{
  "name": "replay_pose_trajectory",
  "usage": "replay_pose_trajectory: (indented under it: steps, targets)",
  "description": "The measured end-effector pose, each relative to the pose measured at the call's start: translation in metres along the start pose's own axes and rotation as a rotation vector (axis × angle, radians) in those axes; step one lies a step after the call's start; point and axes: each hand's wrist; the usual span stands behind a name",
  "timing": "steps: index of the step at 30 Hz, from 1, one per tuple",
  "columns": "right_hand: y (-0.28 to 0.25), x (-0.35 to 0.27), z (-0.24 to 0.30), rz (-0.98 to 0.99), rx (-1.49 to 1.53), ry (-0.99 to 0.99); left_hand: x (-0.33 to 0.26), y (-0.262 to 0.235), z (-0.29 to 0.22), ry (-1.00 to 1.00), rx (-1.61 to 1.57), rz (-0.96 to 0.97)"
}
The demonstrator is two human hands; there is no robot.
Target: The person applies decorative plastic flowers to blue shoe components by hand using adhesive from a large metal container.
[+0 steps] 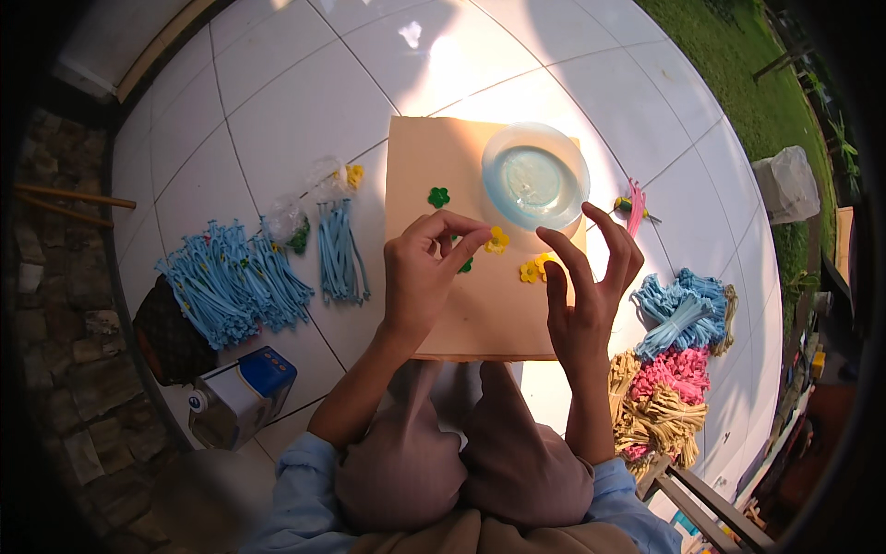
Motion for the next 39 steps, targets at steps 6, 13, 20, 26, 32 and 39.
replay_pose_trajectory:
  steps: [6, 13, 20, 26, 32, 39]
  targets:
    - [0.004, -0.019, -0.026, 0.181, 0.053, 0.124, -0.008, 0.01, 0.005, 0.362, 0.496, 0.136]
    - [0.02, -0.025, -0.027, 0.281, 0.067, -0.004, -0.007, 0.013, 0.009, 0.593, 0.704, 0.111]
    - [0.021, -0.019, -0.029, 0.323, 0.252, 0.173, -0.004, 0.011, 0.0, 0.475, 0.528, 0.134]
    - [0.024, -0.002, -0.022, 0.176, 0.606, 0.478, -0.004, 0.013, -0.002, 0.241, 0.352, 0.199]
    - [0.035, 0.005, -0.034, 0.197, -0.025, 0.059, 0.005, 0.008, 0.002, 0.088, 0.288, 0.035]
    - [0.043, 0.005, -0.037, 0.207, -0.15, -0.043, 0.008, 0.005, 0.007, 0.107, 0.292, 0.008]
Point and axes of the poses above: each hand's wrist, its own x-axis towards the middle knuckle, its own y-axis out of the palm, z = x × y, and after that the axes turned 13 degrees about -z, right-handed
